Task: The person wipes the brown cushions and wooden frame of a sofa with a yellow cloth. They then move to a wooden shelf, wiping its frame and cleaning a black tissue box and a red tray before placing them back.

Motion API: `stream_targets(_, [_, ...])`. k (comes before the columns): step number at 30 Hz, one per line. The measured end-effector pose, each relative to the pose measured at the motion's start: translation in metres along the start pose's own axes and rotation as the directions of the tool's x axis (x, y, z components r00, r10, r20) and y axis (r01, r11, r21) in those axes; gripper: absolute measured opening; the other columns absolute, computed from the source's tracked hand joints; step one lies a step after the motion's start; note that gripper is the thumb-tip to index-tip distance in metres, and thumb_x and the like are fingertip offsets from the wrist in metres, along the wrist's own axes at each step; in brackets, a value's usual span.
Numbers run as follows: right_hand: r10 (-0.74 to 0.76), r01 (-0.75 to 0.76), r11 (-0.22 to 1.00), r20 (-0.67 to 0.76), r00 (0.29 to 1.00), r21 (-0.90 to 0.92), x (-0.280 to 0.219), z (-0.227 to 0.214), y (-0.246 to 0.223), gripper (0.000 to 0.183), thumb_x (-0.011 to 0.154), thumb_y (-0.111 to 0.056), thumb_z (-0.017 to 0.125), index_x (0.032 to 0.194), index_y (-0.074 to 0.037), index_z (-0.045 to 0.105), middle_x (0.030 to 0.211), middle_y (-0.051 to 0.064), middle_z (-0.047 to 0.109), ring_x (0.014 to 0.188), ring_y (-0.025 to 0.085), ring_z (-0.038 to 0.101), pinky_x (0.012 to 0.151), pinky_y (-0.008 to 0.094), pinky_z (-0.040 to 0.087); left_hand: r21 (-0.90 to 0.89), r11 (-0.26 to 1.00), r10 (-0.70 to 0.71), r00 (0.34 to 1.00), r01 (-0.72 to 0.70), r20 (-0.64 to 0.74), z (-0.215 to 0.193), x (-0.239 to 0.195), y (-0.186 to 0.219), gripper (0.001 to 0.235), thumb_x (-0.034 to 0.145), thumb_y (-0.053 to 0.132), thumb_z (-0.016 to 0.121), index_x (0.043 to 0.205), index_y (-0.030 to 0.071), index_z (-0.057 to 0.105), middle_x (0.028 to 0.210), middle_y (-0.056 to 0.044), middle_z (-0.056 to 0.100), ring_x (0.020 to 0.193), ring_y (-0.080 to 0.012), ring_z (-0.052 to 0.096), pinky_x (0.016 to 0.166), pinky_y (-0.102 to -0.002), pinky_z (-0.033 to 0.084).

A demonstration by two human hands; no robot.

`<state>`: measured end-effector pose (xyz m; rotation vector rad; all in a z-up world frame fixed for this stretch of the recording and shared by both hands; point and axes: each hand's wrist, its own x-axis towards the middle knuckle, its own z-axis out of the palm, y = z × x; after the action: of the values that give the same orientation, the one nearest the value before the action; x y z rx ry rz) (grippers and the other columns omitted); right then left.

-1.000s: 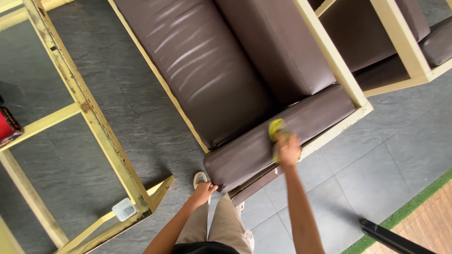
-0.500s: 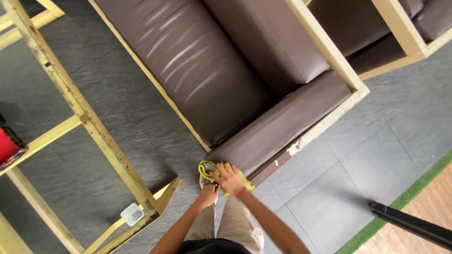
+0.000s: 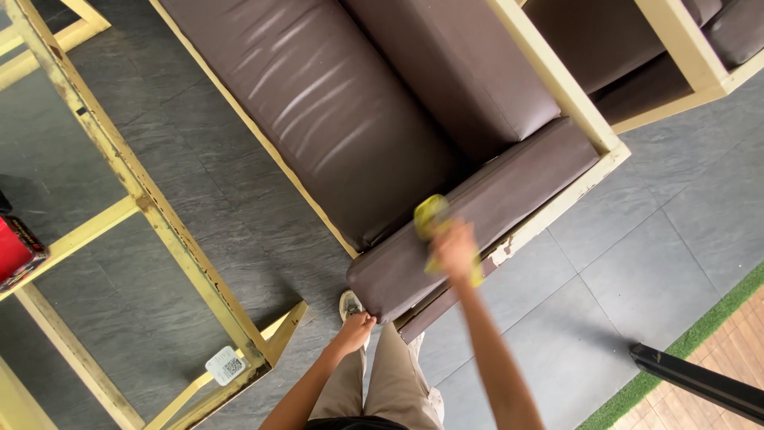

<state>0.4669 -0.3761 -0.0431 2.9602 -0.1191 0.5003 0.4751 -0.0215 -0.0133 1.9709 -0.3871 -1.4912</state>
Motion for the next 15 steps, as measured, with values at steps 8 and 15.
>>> stream_targets(8, [-0.243, 0.174, 0.893, 0.119, 0.963, 0.415, -0.043, -0.114, -0.132, 0.038, 0.095, -0.027, 0.064, 0.132, -0.03, 0.064, 0.125, 0.015, 0.058, 0.094, 0.03, 0.057, 0.067, 0.04, 0.053, -0.271, 0.962, -0.019, 0.999, 0.032, 0.05, 0.05, -0.025, -0.027, 0.018, 0.102, 0.018, 0.047, 0.12, 0.013, 0.051, 0.065, 0.0, 0.055, 0.055, -0.011, 0.049, 0.056, -0.028, 0.043])
stream_targets(15, [0.296, -0.307, 0.949, 0.132, 0.946, 0.074, 0.0, -0.043, 0.177, 0.066, 0.086, 0.004, 0.065, 0.144, -0.025, 0.057, 0.122, 0.017, 0.056, 0.1, 0.038, 0.055, 0.068, 0.046, 0.056, -0.381, 0.901, -0.258, 0.963, 0.208, -0.083, 0.039, -0.043, 0.063, 0.036, 0.095, 0.046, 0.065, 0.106, 0.015, 0.08, 0.057, 0.004, 0.047, 0.057, -0.0073, 0.046, 0.062, -0.027, 0.035])
